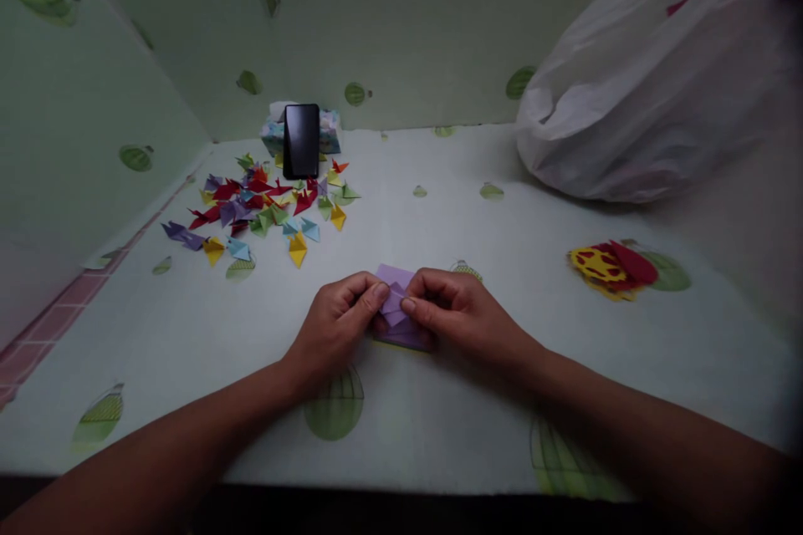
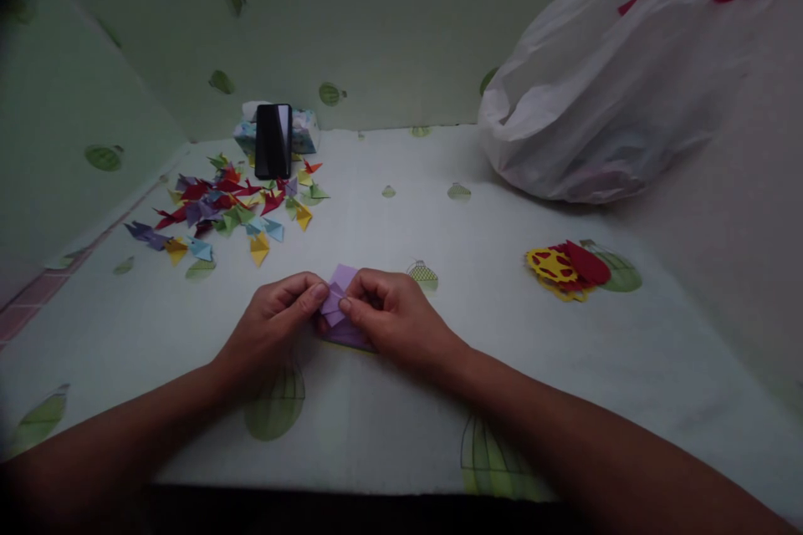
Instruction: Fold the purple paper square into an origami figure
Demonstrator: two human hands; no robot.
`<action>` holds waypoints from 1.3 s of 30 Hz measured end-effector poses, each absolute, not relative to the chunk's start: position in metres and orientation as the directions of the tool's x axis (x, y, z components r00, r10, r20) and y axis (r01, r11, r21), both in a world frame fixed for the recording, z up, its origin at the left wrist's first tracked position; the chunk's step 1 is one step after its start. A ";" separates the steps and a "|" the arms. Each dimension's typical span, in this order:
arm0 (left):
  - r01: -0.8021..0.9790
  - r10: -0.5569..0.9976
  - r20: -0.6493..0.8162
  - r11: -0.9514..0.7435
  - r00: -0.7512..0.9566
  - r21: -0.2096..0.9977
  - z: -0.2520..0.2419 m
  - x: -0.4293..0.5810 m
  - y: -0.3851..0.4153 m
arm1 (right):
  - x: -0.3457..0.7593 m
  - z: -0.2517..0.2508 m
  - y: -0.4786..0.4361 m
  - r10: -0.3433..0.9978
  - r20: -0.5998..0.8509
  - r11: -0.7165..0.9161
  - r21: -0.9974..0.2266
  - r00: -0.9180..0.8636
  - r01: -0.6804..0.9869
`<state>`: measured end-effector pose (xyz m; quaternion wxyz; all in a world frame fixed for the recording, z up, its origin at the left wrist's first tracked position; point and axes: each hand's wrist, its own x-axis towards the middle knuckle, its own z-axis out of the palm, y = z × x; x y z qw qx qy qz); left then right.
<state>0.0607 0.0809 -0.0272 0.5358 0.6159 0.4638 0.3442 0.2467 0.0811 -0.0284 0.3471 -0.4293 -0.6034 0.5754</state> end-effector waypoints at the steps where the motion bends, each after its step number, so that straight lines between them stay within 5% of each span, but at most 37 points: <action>1: 0.197 0.939 -0.080 0.013 0.335 0.980 -0.027 0.061 0.081 | 0.247 -0.028 0.081 0.919 -0.077 -0.031 -0.992 -0.387 0.124; 8: 0.197 0.931 -0.073 0.002 0.358 0.980 -0.030 0.059 0.084 | 0.247 -0.028 0.081 0.902 -0.159 -0.157 -0.987 -0.400 0.040; 12: 0.245 0.943 0.141 -0.220 0.301 0.944 -0.036 0.059 0.086 | 0.249 -0.030 0.083 0.909 -0.202 -0.241 -0.968 -0.365 -0.065; 17: 0.319 0.716 0.549 -0.690 0.432 0.649 -0.037 0.057 0.089 | 0.249 -0.035 0.083 0.875 -0.249 -0.396 -0.861 -0.415 -0.318; 25: 0.316 0.559 0.624 -0.827 0.545 0.465 -0.029 0.056 0.088 | 0.249 -0.034 0.083 0.786 -0.321 -0.566 -0.718 -0.528 -0.406; 28: 0.330 0.623 0.604 -0.780 0.497 0.533 -0.031 0.057 0.086 | 0.248 -0.033 0.082 0.776 -0.332 -0.569 -0.737 -0.537 -0.366; 30: 0.347 0.761 0.525 -0.644 0.382 0.681 -0.031 0.057 0.085 | 0.247 -0.033 0.081 0.802 -0.300 -0.505 -0.803 -0.517 -0.317; 34: 0.143 0.978 0.085 -0.113 0.190 0.983 -0.032 0.060 0.082 | 0.245 -0.034 0.080 0.917 -0.156 -0.230 -0.959 -0.368 -0.165; 39: -0.072 0.962 -0.137 0.158 0.238 0.985 -0.032 0.065 0.079 | 0.244 -0.034 0.081 0.929 -0.010 -0.055 -0.992 -0.369 -0.111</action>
